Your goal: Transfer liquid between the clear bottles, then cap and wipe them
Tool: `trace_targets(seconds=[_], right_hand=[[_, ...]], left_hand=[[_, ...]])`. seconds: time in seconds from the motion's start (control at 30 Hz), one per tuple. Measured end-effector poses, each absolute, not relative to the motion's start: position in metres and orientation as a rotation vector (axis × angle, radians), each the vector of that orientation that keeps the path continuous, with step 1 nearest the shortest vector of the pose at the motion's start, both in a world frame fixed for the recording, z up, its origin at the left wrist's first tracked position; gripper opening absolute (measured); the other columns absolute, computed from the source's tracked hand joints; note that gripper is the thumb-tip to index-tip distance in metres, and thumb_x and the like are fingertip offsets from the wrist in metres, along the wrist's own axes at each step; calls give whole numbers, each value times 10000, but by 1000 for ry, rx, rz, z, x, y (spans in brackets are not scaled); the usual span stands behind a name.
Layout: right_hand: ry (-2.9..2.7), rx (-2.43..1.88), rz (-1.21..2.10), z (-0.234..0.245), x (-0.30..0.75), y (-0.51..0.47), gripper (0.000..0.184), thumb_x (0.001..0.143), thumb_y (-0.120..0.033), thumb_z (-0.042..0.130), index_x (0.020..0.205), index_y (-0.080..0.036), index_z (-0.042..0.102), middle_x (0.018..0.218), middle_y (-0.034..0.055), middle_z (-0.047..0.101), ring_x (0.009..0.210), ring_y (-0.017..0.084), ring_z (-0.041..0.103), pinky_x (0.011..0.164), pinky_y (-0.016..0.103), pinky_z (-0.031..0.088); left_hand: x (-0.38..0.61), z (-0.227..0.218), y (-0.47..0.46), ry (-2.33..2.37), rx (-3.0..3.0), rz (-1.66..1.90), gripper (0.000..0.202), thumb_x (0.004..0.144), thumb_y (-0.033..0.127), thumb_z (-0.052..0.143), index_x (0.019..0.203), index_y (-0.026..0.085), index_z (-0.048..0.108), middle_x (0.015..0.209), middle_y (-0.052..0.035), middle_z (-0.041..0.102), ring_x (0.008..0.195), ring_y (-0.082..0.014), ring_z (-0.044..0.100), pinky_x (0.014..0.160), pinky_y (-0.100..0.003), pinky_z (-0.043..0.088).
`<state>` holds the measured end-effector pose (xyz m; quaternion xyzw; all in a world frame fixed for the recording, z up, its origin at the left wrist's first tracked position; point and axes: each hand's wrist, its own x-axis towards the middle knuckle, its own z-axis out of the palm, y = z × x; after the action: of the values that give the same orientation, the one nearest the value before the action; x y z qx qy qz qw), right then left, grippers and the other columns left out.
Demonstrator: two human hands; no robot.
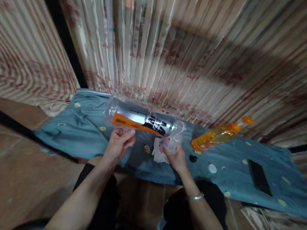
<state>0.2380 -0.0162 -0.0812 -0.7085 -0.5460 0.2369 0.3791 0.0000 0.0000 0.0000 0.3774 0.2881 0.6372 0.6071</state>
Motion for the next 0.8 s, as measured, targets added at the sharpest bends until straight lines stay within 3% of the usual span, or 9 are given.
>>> trace_targets(seconds=[0.43,0.8], right_hand=[[-1399,-1854,565,-80,237,-17,629,666,-451,708,1204,-174,536,1067,109,727,979,302,700,819,403,558],[-1399,-1877,543,-80,237,-16,583,668,-434,724,1176,-209,550,1061,94,730,982,298,703,821,386,559]], left_hand=[[3,3,1,641,847,1502,265,624,300,801,701,179,579,510,74,500,356,-13,347,348,-131,177],[2,3,1,609,876,1499,256,653,293,789,656,166,567,527,65,516,356,-10,365,346,-130,172]])
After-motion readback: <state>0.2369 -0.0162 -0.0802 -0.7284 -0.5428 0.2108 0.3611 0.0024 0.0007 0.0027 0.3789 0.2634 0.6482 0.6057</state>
